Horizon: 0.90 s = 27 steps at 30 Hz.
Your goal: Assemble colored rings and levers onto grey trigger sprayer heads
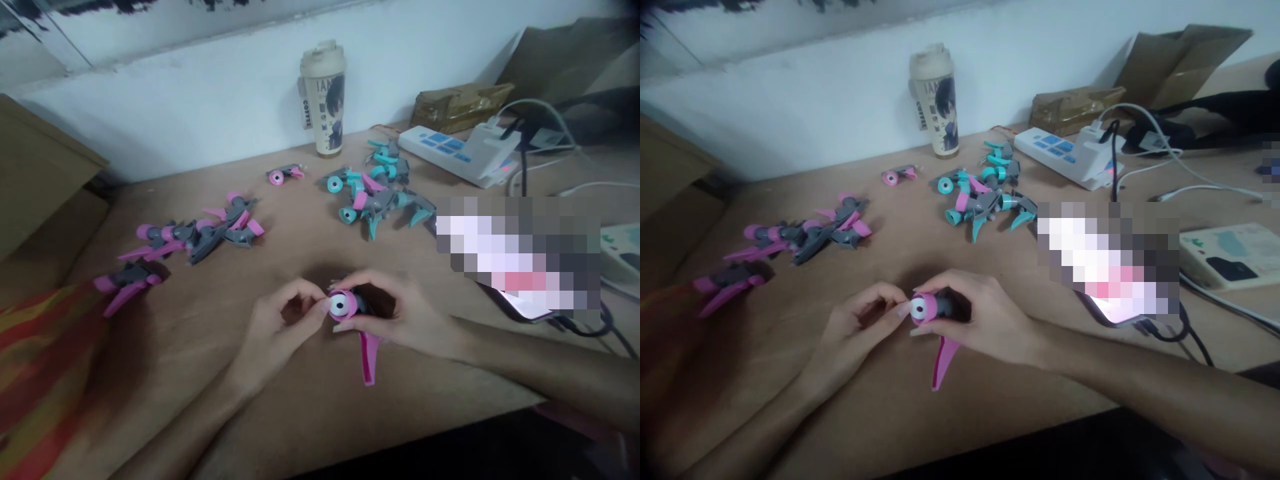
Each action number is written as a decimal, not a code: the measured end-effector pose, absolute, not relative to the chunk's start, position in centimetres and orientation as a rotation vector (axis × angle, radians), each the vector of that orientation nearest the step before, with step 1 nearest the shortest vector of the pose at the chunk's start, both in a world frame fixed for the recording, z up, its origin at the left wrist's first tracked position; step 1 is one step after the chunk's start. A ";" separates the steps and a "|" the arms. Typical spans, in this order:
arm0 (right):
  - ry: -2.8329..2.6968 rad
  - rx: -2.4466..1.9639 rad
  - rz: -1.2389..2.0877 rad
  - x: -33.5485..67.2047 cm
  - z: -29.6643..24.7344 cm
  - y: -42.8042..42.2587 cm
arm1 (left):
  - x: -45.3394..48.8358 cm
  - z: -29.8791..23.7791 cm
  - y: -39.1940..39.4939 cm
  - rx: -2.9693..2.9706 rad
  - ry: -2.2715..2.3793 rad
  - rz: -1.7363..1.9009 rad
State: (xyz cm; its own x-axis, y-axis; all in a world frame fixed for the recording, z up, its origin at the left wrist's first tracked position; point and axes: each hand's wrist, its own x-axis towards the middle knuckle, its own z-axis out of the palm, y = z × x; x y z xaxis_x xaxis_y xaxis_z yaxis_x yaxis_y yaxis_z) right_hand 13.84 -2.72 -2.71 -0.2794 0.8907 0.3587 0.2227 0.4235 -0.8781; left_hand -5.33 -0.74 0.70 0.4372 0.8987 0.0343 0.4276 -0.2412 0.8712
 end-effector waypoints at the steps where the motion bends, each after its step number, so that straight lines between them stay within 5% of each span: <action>1: -1.750 -0.960 0.911 13.8 -2.7 -2.7 | -5.3 0.7 -0.9 1.840 1.135 0.733; 27: -1.751 -0.932 0.987 13.8 -2.6 -2.8 | -5.6 -0.2 -1.1 1.977 1.026 0.810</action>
State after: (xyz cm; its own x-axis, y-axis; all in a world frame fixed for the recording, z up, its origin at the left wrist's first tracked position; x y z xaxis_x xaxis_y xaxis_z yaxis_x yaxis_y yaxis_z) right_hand 13.83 -2.83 -2.56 -0.3178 0.8882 0.3319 0.1764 0.3993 -0.8997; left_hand -5.59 -1.09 -0.25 0.4780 0.8581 0.1876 0.3814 -0.3951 0.8357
